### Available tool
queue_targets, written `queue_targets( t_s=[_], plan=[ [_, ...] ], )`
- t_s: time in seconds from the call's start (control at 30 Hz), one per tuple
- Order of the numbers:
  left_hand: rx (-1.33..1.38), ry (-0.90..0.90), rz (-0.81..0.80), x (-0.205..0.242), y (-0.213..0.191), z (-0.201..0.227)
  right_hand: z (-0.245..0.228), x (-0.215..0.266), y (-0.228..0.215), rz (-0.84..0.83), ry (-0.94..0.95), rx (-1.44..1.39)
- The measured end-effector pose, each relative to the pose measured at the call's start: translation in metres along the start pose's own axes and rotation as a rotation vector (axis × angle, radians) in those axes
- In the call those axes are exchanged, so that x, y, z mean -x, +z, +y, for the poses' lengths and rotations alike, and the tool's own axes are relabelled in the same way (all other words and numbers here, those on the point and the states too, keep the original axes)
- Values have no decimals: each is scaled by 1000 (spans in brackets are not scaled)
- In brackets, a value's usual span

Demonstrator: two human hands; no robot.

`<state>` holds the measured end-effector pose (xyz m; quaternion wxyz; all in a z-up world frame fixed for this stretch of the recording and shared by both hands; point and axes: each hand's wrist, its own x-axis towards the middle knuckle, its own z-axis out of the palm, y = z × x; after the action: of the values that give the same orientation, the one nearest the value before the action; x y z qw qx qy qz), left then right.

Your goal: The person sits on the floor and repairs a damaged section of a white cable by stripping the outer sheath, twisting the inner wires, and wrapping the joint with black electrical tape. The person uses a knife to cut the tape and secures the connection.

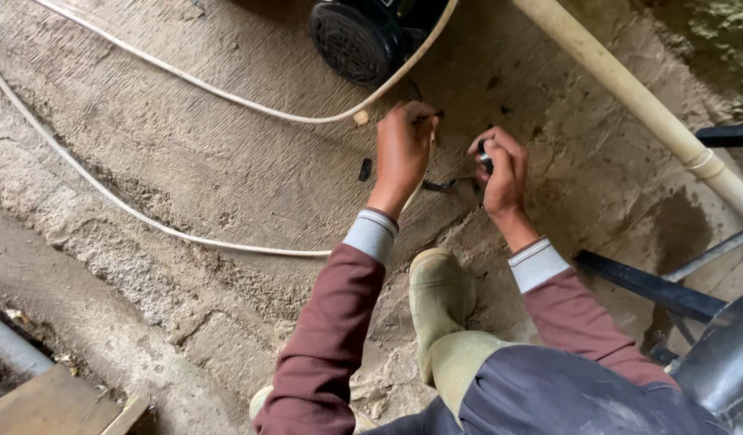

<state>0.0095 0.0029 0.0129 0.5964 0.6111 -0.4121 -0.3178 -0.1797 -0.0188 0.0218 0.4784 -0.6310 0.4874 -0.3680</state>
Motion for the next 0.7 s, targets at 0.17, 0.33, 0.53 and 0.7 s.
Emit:
queue_targets(
  t_s=[0.17, 0.33, 0.53, 0.7],
  plan=[
    [-18, -33, -103, 3, -7, -4, 22, -9, 5, -57, -10, -9],
    [-35, -22, -204, -2, -11, -5, 23, -30, 12, -62, -332, 269],
    [-28, -3, -260, -4, -15, -7, 2, -45, 22, -175, -386, 327],
    [39, 1, -295, -2, -17, -8, -11, -50, 26, -234, -361, 314]
  ],
)
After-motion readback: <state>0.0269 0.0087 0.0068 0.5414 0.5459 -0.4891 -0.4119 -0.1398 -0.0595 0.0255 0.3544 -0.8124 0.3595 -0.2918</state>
